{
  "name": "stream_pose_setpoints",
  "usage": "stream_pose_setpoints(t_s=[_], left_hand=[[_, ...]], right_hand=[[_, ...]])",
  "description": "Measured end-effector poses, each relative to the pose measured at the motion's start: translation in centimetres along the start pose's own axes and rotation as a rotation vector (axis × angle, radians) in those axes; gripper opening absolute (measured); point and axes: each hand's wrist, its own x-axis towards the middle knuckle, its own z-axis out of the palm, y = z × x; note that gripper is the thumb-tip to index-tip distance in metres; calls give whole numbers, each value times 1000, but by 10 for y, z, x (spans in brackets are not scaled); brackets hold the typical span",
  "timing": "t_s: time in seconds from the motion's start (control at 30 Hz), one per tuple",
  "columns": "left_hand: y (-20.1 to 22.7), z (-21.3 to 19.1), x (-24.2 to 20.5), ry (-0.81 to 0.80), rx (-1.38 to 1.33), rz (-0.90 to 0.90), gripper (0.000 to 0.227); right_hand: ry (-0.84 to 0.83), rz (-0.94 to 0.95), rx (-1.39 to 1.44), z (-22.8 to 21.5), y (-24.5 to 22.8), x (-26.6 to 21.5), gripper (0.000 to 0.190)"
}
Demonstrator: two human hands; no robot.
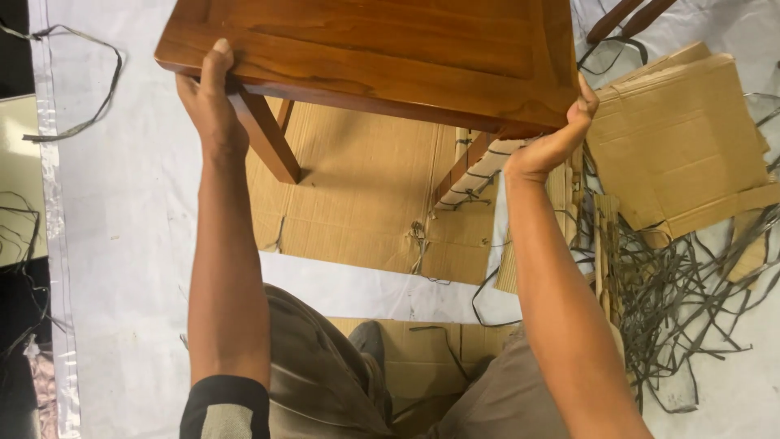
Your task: Wrapping wooden table legs with cardboard and string for protection.
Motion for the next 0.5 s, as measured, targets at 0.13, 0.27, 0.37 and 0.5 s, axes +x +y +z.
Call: stream_pose_setpoints(t_s=[0.13, 0.27, 0.37, 0.5], left_hand=[[21, 22, -26, 76, 8, -41, 46], [40, 44, -60, 105, 8, -64, 49], [43, 56, -84, 130, 92, -98, 70], [67, 75, -121, 168, 171, -144, 77]], right_hand=[[13, 21, -18, -13, 0, 20, 45], [-26, 155, 62, -38, 1, 44, 50], [-24, 262, 25, -53, -2, 58, 57], [43, 430, -63, -71, -7, 75, 59]])
